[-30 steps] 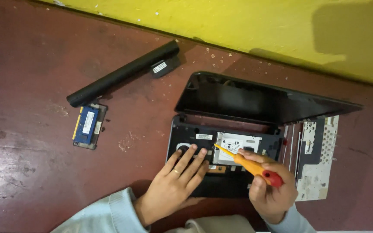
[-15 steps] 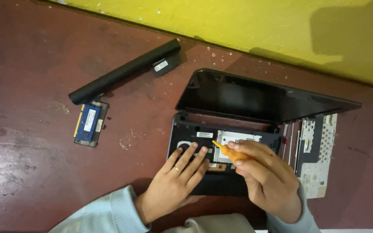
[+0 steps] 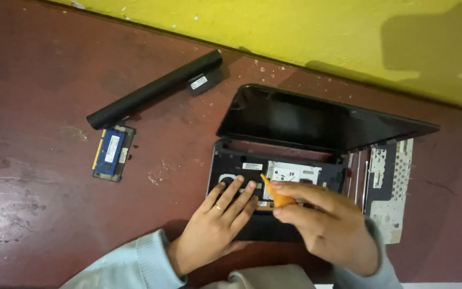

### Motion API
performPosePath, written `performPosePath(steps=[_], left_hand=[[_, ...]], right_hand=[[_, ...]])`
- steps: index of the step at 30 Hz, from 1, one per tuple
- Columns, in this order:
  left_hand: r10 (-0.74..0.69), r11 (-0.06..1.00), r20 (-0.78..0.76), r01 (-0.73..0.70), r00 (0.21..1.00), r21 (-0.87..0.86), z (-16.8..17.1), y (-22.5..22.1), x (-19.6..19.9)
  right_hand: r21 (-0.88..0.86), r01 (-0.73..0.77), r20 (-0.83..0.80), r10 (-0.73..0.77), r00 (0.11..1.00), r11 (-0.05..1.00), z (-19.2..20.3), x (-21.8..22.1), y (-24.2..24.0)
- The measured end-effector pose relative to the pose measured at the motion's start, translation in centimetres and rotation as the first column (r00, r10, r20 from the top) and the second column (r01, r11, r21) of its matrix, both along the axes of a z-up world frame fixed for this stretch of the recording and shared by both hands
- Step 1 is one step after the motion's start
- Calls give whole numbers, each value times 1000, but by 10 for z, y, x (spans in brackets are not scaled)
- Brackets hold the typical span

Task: Disassembling a laptop by removing screws with a screwdriver and detaching the keyboard.

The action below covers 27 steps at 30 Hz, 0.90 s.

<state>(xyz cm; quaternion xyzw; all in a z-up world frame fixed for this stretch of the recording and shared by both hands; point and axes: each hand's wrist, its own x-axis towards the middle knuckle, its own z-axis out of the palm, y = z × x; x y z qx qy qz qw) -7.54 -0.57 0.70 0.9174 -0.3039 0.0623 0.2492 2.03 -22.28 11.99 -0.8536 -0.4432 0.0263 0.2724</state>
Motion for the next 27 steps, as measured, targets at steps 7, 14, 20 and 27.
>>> performPosePath(steps=[7, 14, 20, 27], left_hand=[[12, 1000, 13, -12, 1000, -9, 0, -1, -1], [12, 1000, -1, -12, 1000, -18, -4, -2, -3], [16, 1000, 11, -16, 1000, 27, -7, -2, -4], [23, 1000, 22, -23, 999, -10, -6, -3, -3]], right_hand=[[-29, 269, 293, -250, 923, 963, -14, -15, -1], [37, -246, -382, 241, 892, 969, 17, 20, -7], [-122, -316, -465, 228, 856, 941, 16, 28, -16], [-310, -77, -150, 31, 988, 948, 16, 10, 4]])
